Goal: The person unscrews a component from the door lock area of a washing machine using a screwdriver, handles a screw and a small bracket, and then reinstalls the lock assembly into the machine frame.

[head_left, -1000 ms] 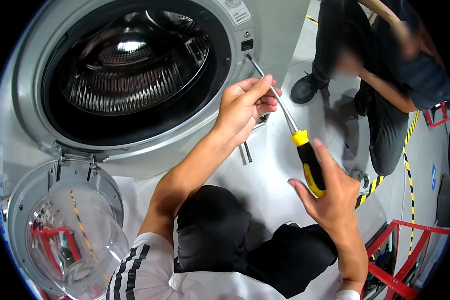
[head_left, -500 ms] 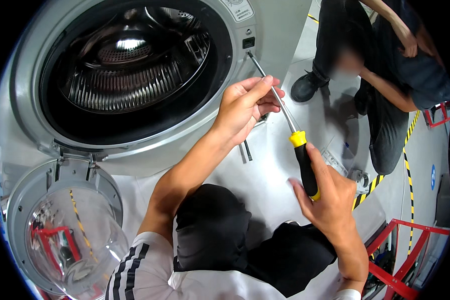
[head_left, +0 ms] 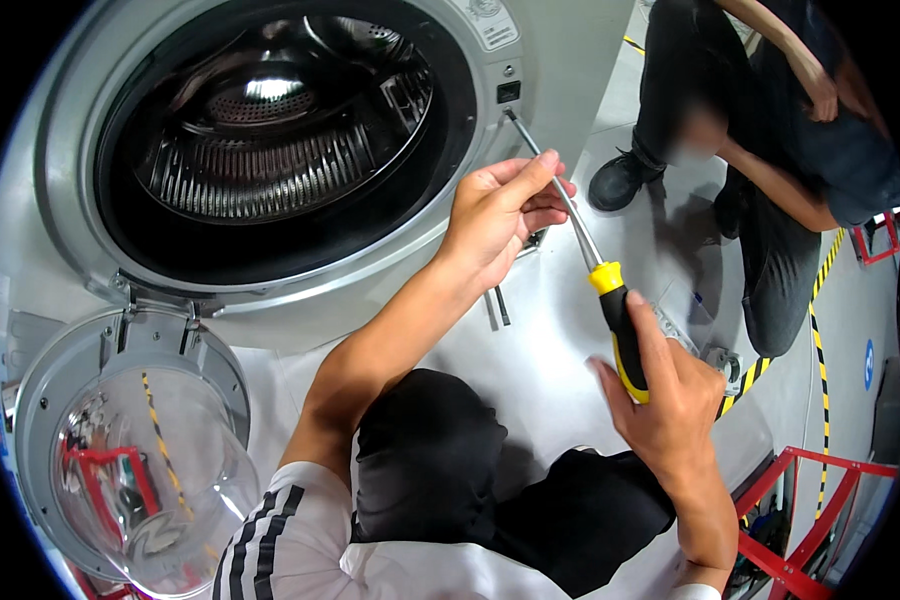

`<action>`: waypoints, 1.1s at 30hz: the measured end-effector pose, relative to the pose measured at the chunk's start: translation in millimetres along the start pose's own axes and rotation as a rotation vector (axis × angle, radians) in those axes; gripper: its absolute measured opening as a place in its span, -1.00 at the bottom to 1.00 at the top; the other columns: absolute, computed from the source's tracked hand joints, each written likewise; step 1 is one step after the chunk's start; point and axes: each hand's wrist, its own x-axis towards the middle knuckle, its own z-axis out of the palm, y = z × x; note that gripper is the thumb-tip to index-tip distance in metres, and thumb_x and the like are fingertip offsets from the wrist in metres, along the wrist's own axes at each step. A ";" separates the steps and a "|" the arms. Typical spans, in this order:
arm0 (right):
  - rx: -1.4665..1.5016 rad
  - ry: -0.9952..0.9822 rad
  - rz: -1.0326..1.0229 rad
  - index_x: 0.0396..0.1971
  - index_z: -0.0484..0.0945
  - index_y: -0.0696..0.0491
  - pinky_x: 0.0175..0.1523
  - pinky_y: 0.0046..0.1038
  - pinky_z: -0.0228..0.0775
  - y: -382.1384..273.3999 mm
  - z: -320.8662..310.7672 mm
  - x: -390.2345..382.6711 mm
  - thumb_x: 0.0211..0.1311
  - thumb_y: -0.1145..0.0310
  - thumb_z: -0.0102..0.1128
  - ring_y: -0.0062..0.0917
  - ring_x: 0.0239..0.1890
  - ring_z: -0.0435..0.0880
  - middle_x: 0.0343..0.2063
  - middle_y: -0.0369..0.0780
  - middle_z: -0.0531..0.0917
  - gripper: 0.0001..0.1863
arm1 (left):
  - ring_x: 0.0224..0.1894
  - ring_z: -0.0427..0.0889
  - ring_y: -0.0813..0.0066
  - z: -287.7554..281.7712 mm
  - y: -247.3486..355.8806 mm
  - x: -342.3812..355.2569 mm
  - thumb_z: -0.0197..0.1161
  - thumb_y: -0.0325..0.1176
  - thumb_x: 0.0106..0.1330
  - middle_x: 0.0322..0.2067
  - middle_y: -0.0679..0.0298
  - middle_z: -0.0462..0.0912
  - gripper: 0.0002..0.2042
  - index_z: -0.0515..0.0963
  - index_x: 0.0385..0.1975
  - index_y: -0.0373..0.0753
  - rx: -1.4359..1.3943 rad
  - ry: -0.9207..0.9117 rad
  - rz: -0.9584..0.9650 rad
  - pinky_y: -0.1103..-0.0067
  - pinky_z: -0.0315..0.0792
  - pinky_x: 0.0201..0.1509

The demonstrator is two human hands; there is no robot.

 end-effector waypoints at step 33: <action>0.535 0.048 0.271 0.00 0.42 0.29 -0.45 -0.65 0.38 3.3 11.3 -3.7 0.07 0.45 0.21 -0.61 -0.59 0.62 -0.55 -0.15 0.63 -0.54 | -0.44 0.58 0.59 6.2 -0.5 1.2 0.28 -0.23 0.21 -0.47 0.24 0.60 -0.78 0.48 -0.38 -0.26 0.000 0.039 0.002 0.70 0.51 -0.37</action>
